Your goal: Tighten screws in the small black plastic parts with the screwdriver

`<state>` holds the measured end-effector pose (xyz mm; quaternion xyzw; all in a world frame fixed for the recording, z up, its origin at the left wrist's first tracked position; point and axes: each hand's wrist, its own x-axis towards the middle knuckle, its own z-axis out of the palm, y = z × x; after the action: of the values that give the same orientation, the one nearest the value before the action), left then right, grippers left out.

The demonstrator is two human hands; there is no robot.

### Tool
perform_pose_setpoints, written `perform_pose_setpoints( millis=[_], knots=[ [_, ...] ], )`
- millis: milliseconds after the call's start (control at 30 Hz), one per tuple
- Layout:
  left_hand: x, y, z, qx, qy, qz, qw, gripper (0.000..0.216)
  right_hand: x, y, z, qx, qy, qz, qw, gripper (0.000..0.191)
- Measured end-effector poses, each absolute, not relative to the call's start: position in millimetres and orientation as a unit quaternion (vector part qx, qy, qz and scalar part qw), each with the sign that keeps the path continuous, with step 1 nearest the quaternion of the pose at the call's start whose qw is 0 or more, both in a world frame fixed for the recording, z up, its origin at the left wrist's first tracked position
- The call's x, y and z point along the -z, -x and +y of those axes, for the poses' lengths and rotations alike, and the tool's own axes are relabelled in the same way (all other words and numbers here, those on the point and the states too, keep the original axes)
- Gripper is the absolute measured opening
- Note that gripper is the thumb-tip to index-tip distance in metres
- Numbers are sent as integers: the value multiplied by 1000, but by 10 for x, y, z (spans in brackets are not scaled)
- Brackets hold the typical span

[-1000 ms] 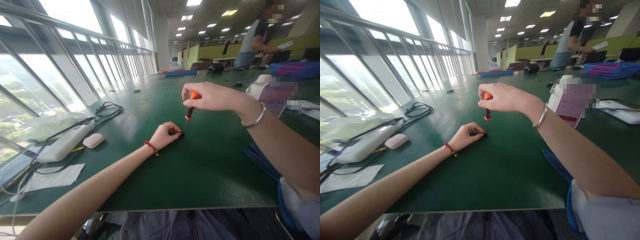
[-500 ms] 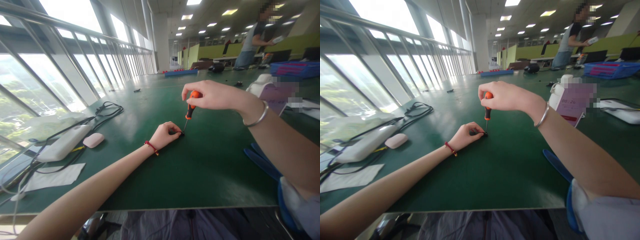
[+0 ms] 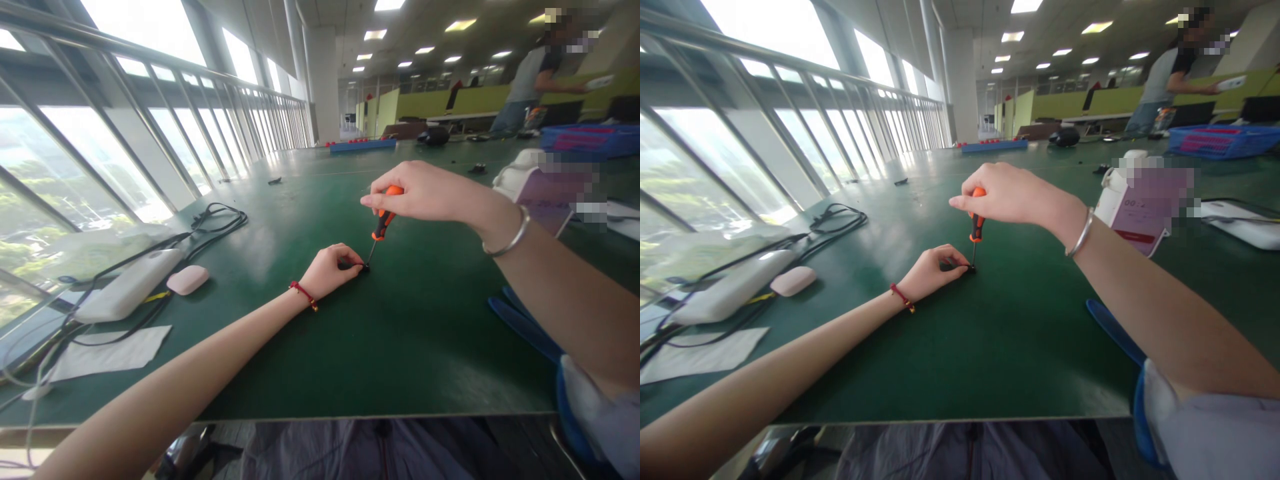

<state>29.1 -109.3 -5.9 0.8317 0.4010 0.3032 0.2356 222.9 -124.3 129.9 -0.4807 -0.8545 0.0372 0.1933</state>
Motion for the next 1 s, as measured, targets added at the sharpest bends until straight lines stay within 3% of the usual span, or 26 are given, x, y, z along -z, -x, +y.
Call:
perform_pose_setpoints(
  millis=[100, 300, 400, 567, 633, 767, 1000],
  knots=[
    [58, -294, -1094, -303, -832, 400, 237, 12, -1289, -2214, -1244, -30, 466, -858, 216, 13],
    [68, -292, -1095, -300, -834, 397, 240, 16, -1251, -2175, -1233, -26, 454, -862, 223, 27],
    [78, -284, -1083, -284, -846, 394, 219, 16, -1243, -2125, -1210, -29, 448, -858, 248, 10],
    [98, -266, -1055, -284, -854, 378, 217, 16, -1182, -2044, -1153, -68, 472, -839, 261, 22],
    [103, -263, -1049, -285, -854, 374, 221, 15, -1116, -2058, -1146, -87, 469, -829, 292, 27],
    [101, -269, -1048, -286, -853, 375, 225, 15, -953, -2175, -1208, -151, 428, -800, 393, 16],
    [73, -289, -1082, -286, -855, 373, 218, 12, -783, -2265, -1441, -120, 474, -756, 435, 20]
  ],
)
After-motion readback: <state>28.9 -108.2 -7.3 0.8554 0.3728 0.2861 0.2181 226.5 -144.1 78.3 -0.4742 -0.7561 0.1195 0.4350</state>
